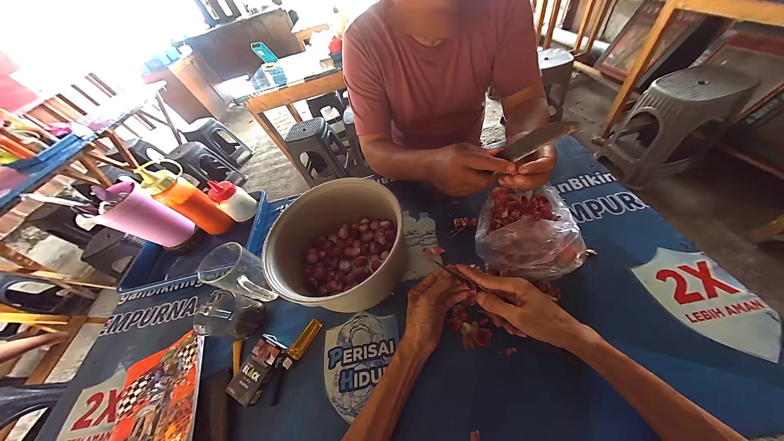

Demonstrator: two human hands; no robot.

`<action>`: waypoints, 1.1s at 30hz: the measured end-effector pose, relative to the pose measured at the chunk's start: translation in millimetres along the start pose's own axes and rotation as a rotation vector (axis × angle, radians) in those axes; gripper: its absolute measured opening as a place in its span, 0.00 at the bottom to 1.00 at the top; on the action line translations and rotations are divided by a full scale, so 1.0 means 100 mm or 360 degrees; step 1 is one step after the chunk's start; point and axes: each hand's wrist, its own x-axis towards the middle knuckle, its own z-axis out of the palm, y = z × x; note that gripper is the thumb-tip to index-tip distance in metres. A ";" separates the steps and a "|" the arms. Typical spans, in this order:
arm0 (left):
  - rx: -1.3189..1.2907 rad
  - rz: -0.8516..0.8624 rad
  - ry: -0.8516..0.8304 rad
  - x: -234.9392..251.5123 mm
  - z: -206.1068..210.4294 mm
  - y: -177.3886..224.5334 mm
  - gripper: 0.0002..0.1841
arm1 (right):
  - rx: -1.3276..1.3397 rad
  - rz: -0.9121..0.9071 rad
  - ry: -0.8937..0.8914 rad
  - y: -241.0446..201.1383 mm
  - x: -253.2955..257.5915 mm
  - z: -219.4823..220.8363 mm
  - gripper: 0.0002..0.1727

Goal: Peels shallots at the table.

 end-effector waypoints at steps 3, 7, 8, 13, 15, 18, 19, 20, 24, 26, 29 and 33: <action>0.0014 0.0013 0.0008 0.00 0.01 -0.01 0.11 | -0.0051 -0.0031 0.0048 0.01 0.00 0.01 0.26; 0.0080 0.0048 -0.0027 0.01 0.00 -0.02 0.11 | -0.0071 -0.0021 0.0068 0.01 0.00 -0.01 0.25; 0.0085 0.0054 -0.0037 0.01 0.00 -0.02 0.11 | 0.0002 0.0017 0.0050 0.00 0.00 -0.01 0.25; 0.0055 0.0031 -0.0017 0.01 -0.01 0.00 0.13 | 0.0282 0.0100 -0.0139 0.00 0.01 -0.07 0.29; 0.0034 0.0030 -0.0010 0.02 -0.02 -0.01 0.13 | 0.0208 0.0055 -0.0140 0.00 0.01 -0.06 0.30; 0.0023 0.0026 -0.0017 0.01 -0.02 -0.01 0.12 | 0.0120 0.0007 -0.0121 0.01 0.01 -0.06 0.29; 0.0019 0.0024 -0.0011 0.01 -0.02 -0.01 0.12 | 0.0103 0.0002 -0.0103 0.02 0.01 -0.05 0.29; 0.0018 0.0024 -0.0005 0.01 -0.01 0.00 0.12 | 0.0084 -0.0006 -0.0086 0.02 0.01 -0.05 0.28; 0.0049 0.0039 0.0007 0.00 0.00 -0.01 0.11 | -0.0007 -0.0022 -0.0011 0.02 0.01 -0.03 0.26; 0.0076 0.0068 0.0010 0.01 0.00 -0.02 0.10 | -0.0032 -0.0013 0.0017 0.01 0.01 -0.03 0.25; 0.0113 0.0122 0.0018 0.01 0.01 -0.04 0.10 | 0.0093 0.0053 0.0036 0.01 0.01 -0.03 0.25; 0.0172 0.0198 -0.0020 0.03 -0.01 -0.06 0.11 | 0.0425 0.0286 -0.0022 -0.04 0.01 -0.07 0.26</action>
